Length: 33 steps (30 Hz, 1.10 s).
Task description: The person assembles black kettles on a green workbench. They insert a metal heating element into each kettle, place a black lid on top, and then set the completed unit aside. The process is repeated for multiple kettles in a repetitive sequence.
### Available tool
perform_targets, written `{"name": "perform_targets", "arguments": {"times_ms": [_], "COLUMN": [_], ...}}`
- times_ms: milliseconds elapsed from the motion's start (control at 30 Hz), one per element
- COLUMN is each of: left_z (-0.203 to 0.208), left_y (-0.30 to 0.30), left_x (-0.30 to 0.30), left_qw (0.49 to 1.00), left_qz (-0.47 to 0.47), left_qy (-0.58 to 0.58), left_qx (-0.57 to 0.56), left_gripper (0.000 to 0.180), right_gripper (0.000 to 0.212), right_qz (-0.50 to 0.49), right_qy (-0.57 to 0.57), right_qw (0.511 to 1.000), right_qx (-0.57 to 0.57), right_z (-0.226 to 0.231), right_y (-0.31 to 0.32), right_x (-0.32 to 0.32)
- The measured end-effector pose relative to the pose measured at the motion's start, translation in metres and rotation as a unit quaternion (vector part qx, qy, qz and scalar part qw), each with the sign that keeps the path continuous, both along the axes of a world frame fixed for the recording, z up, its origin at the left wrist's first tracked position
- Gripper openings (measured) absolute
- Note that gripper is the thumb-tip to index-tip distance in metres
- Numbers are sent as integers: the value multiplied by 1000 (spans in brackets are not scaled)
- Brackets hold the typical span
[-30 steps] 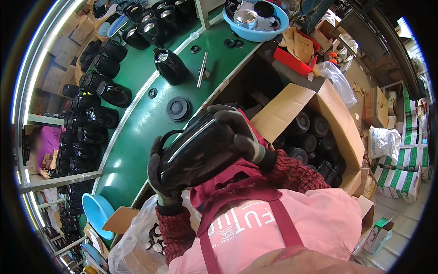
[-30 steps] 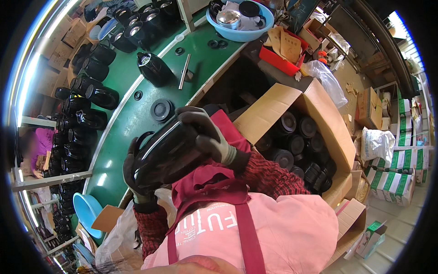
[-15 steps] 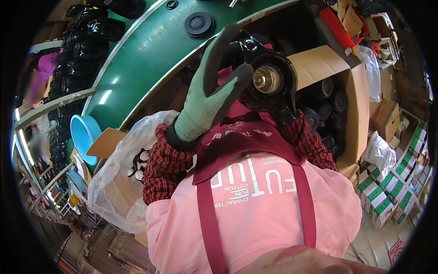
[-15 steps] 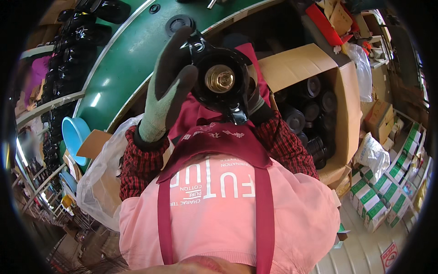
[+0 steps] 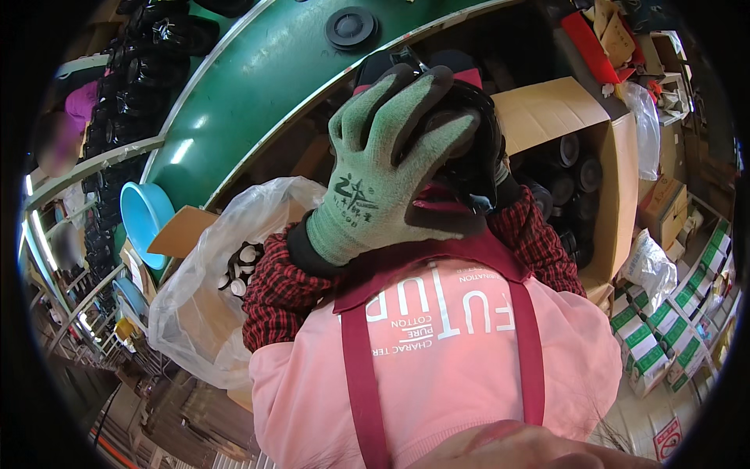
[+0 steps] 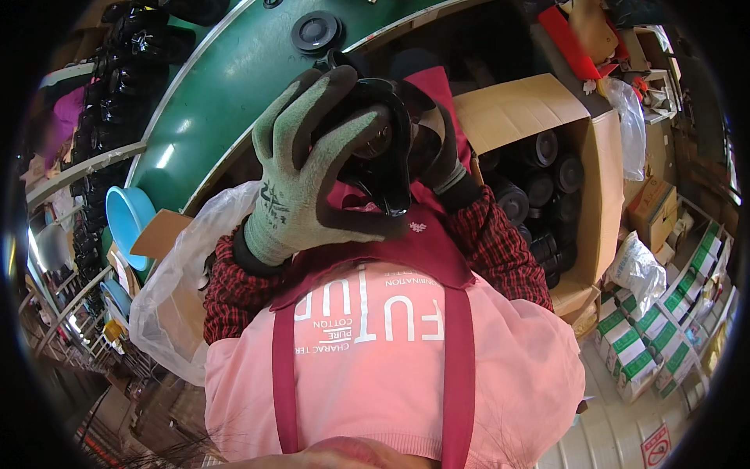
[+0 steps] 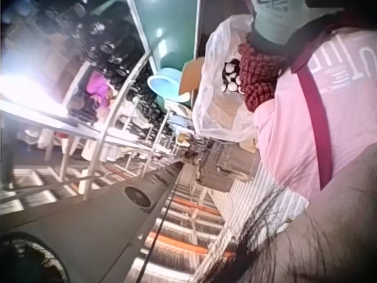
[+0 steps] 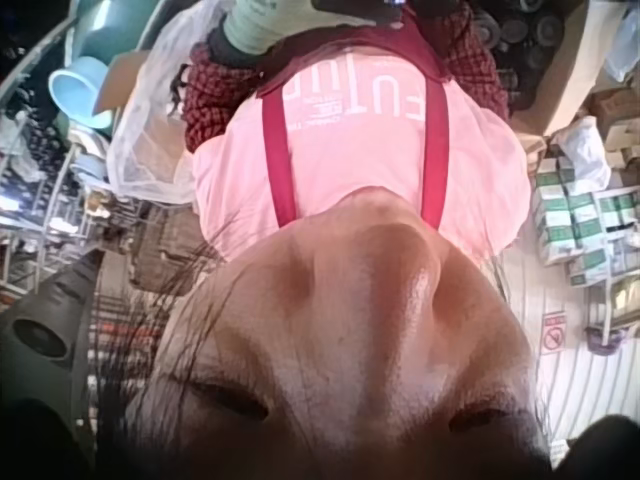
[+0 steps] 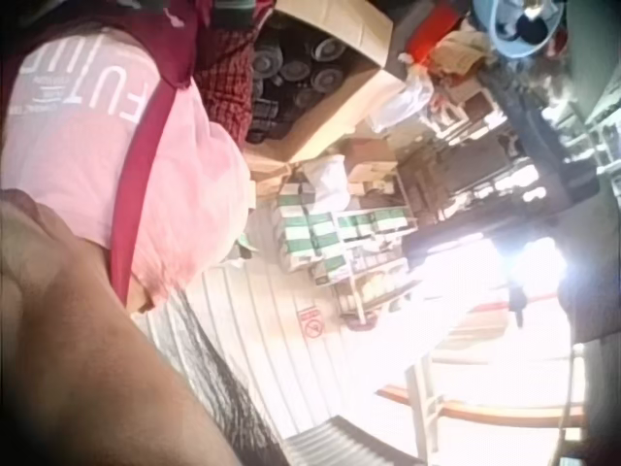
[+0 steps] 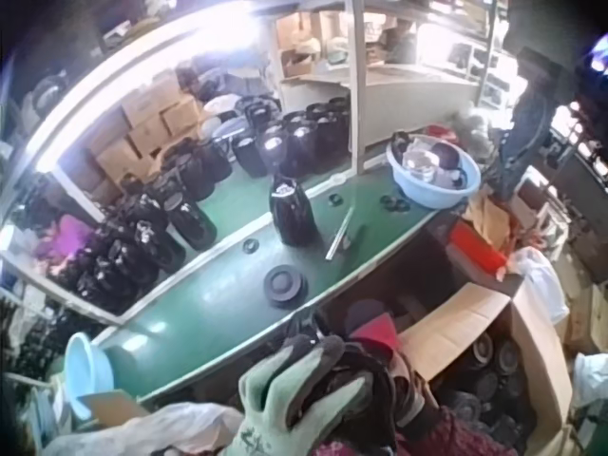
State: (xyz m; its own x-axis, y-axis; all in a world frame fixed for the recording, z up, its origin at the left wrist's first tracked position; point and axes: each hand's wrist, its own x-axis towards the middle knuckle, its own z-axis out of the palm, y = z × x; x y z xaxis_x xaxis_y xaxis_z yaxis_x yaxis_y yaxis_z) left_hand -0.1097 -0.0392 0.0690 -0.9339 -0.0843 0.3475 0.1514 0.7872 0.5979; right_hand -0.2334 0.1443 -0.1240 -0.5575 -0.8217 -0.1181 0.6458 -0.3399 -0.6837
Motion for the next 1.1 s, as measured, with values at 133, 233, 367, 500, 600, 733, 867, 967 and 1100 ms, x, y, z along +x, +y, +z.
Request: {"name": "perform_targets", "arguments": {"times_ms": [133,233,367,500,600,733,867,967,1100], "left_z": [-4,-11,-16,-16,-23,-23,-30,-39,-28], "left_y": [-3,-3,2,-10,-14,-18,-22,-25,-44], "left_x": [-2,-1,-3,-3,-1,3,5,7,11], "left_qw": [999,986,971,993,996,986,988,990,944], "left_qz": [-17,-19,18,-8,-13,-37,-9,-7,-71], "left_qy": [46,73,90,73,49,-8,25,26,-5], "left_qx": [9,147,221,92,68,163,155,140,323], "left_gripper": [75,85,100,77,53,53,94,101,91], "right_gripper": [63,63,63,63,62,62,62,62,61], "right_qz": [-21,-48,-86,-118,-143,-172,-186,-192,-198], "right_qy": [64,156,302,424,482,521,527,528,538], "right_qw": [997,981,935,874,833,797,787,784,775], "right_qx": [49,100,164,205,229,253,260,264,265], "right_z": [-5,-10,-22,-43,-63,-84,-92,-96,-99], "right_y": [16,30,37,30,25,27,43,51,59], "right_x": [3,6,3,-3,-8,-20,-28,-33,-38]}}
